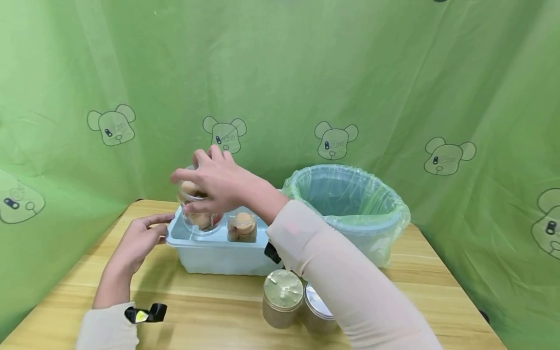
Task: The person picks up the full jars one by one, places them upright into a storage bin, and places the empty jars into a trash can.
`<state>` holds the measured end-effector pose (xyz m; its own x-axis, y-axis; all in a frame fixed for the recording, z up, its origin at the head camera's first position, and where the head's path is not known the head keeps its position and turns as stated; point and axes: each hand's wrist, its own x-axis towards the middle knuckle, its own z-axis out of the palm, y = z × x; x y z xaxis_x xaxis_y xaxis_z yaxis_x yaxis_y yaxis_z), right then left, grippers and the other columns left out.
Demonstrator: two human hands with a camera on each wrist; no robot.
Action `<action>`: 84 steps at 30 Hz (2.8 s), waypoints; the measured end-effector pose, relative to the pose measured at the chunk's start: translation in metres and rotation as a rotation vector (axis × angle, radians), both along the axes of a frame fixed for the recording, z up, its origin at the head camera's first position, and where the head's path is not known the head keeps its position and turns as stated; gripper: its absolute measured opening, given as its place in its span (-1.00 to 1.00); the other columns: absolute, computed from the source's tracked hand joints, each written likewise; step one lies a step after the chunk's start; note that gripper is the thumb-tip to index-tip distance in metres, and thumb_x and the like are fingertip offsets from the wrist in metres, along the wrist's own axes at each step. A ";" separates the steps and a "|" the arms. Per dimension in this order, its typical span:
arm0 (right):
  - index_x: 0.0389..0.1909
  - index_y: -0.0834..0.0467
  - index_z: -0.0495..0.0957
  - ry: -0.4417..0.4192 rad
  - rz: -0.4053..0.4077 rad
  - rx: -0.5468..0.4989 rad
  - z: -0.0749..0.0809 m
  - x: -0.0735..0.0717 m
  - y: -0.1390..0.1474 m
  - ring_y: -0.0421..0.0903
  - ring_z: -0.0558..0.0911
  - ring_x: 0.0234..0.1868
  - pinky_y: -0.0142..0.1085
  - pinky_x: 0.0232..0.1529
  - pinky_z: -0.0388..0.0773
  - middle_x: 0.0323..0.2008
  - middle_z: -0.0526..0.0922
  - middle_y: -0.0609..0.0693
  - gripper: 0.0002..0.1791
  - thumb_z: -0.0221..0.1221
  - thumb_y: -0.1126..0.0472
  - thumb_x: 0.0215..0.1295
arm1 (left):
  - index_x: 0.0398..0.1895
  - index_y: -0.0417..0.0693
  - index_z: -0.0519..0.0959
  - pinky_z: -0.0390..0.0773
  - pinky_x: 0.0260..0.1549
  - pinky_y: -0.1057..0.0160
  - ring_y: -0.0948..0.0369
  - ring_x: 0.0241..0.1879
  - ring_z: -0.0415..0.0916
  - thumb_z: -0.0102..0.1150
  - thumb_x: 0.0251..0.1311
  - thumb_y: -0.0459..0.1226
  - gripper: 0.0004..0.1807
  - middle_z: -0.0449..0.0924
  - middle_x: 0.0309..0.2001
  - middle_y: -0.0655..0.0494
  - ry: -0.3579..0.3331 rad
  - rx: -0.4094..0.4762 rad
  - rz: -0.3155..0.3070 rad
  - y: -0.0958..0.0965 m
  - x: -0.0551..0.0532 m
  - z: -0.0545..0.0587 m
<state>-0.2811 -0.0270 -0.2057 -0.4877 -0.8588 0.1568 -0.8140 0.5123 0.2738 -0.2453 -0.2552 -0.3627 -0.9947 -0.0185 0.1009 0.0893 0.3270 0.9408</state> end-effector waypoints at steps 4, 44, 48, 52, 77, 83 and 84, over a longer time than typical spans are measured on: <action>0.43 -0.37 0.29 -0.057 -0.033 -0.006 -0.013 -0.010 -0.004 0.05 0.26 0.07 -0.20 -0.08 0.25 0.15 0.37 0.03 -0.31 0.13 -0.43 0.32 | 0.41 -0.39 0.38 0.64 -0.07 0.36 0.10 0.11 0.56 -0.11 0.41 -0.38 -0.47 0.37 0.39 -0.32 -0.013 -0.008 0.002 0.000 0.001 0.000; 0.33 -0.24 0.45 -0.273 -0.224 0.111 -0.097 -0.032 -0.042 0.05 0.40 0.06 -0.12 0.03 0.50 0.17 0.50 0.04 -0.41 0.32 -0.17 0.30 | 0.41 -0.37 0.39 0.64 -0.07 0.37 0.06 0.12 0.56 -0.08 0.38 -0.38 -0.46 0.38 0.40 -0.27 -0.021 0.003 0.018 0.000 0.005 0.005; 0.34 -0.23 0.43 -0.281 -0.237 0.127 -0.097 -0.033 -0.042 0.02 0.40 0.05 -0.13 0.03 0.50 0.17 0.50 0.03 -0.41 0.30 -0.18 0.32 | 0.41 -0.38 0.40 0.64 -0.08 0.37 0.08 0.10 0.56 -0.08 0.38 -0.38 -0.46 0.38 0.40 -0.28 -0.017 0.003 0.017 0.001 0.004 0.006; 0.36 -0.23 0.40 -0.282 -0.250 0.149 -0.097 -0.034 -0.042 0.02 0.40 0.07 -0.10 0.09 0.50 0.20 0.48 0.03 -0.41 0.27 -0.19 0.35 | 0.41 -0.38 0.39 0.65 -0.07 0.36 0.06 0.11 0.56 -0.08 0.38 -0.39 -0.46 0.38 0.40 -0.29 -0.016 0.013 0.013 0.002 0.004 0.006; 0.57 -0.27 0.17 -0.281 -0.271 0.138 -0.073 -0.014 -0.036 0.21 0.15 0.54 0.11 0.52 0.12 0.54 0.22 0.01 -0.22 0.14 -0.32 0.40 | 0.45 -0.34 0.36 0.63 -0.08 0.38 0.06 0.13 0.54 -0.08 0.46 -0.32 -0.46 0.31 0.45 -0.29 -0.029 -0.024 -0.003 0.000 0.004 0.003; 0.57 -0.26 0.18 -0.273 -0.236 0.133 -0.060 -0.007 -0.027 0.16 0.24 0.47 0.10 0.49 0.19 0.53 0.24 0.01 -0.25 0.11 -0.31 0.43 | 0.46 -0.33 0.34 0.63 -0.08 0.38 -0.03 0.19 0.51 -0.09 0.46 -0.32 -0.46 0.29 0.46 -0.30 -0.036 -0.037 -0.003 -0.002 0.006 0.005; 0.57 -0.25 0.19 -0.264 -0.227 0.134 -0.057 -0.006 -0.025 0.15 0.27 0.44 0.09 0.46 0.22 0.51 0.27 0.01 -0.26 0.10 -0.31 0.43 | 0.46 -0.33 0.34 0.63 -0.08 0.38 -0.02 0.18 0.51 -0.09 0.46 -0.32 -0.46 0.30 0.46 -0.30 -0.036 -0.039 -0.003 -0.003 0.006 0.005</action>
<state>-0.2867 -0.0518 -0.2631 -0.6769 -0.7284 -0.1061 -0.7352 0.6619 0.1465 -0.2392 -0.2578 -0.3577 -0.9978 -0.0119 0.0653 0.0565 0.3631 0.9300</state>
